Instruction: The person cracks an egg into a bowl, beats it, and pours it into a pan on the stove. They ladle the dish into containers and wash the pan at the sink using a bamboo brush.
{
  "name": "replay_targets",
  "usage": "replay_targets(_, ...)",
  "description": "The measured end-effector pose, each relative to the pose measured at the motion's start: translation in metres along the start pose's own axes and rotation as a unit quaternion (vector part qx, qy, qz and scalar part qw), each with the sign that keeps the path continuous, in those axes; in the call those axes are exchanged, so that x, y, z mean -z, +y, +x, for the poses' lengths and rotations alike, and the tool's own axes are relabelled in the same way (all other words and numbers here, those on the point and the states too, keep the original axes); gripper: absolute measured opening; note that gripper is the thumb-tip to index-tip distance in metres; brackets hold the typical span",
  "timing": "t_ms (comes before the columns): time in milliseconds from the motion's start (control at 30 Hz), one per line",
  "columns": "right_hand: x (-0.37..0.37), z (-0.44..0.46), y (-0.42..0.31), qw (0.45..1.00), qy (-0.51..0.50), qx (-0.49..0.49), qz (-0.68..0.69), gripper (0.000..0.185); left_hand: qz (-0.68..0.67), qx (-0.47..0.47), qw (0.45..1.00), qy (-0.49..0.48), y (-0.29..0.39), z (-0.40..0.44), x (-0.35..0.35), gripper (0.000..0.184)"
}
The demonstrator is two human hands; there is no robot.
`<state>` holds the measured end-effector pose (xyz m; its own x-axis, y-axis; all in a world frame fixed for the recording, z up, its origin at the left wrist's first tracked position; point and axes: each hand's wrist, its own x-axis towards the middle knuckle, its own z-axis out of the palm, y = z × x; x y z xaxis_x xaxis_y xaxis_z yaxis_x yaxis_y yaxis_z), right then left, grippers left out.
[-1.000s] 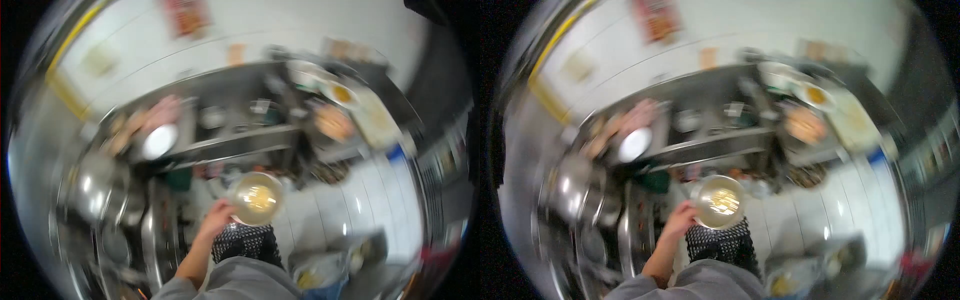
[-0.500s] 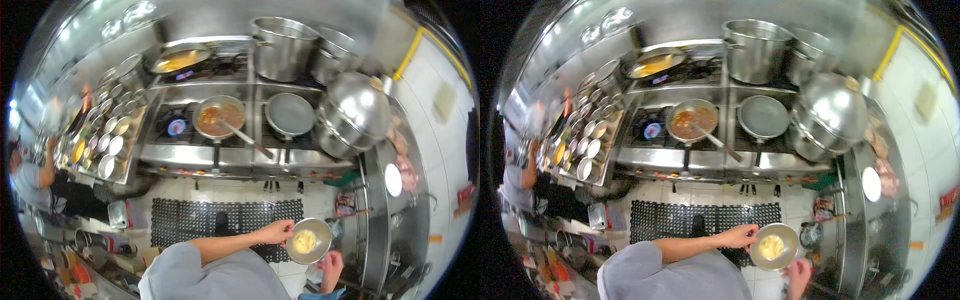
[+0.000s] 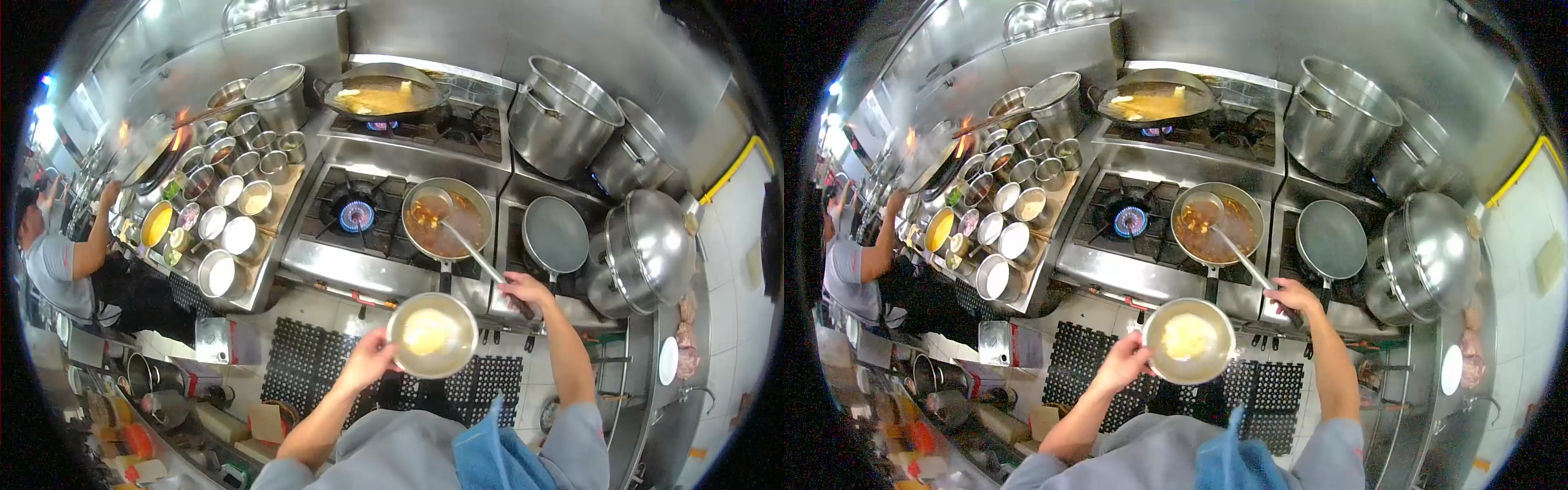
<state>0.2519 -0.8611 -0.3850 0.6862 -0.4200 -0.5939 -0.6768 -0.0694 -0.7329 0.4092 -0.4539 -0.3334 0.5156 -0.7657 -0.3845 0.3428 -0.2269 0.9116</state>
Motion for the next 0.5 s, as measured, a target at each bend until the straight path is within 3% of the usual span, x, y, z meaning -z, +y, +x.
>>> replay_targets(67, -0.014, -0.012, -0.033, 0.985, -0.080, -0.052, 0.144, 0.030, -0.039, 0.007, 0.996, 0.078, -0.003, -0.012, 0.020, 0.016)
replay_targets(133, -0.010, -0.020, -0.050, 0.970, -0.079, 0.012, 0.231, 0.023, -0.082, 0.013, 0.986, 0.143, 0.001, -0.025, 0.029, 0.009)
replay_targets(233, -0.013, -0.028, -0.047, 0.992, -0.029, 0.081, 0.097, 0.024, -0.122, 0.008, 0.970, 0.210, -0.007, -0.033, 0.039, 0.012)
replay_targets(333, -0.006, -0.064, -0.070, 0.996, 0.035, 0.085, -0.018, 0.037, -0.139, 0.008, 0.960, 0.244, -0.009, -0.034, 0.042, 0.010)
replay_targets(367, -0.006, -0.076, -0.075, 0.990, 0.112, 0.045, -0.079, 0.046, -0.142, 0.009, 0.957, 0.254, -0.008, -0.034, 0.041, 0.010)
replay_targets(467, 0.006, -0.096, -0.059, 0.883, 0.241, 0.305, -0.264, 0.054, -0.146, 0.011, 0.951, 0.273, 0.001, -0.027, 0.038, 0.009)
replay_targets(500, 0.002, -0.116, -0.076, 0.918, 0.225, 0.235, -0.225, 0.057, -0.141, 0.012, 0.951, 0.276, 0.004, -0.024, 0.038, 0.009)
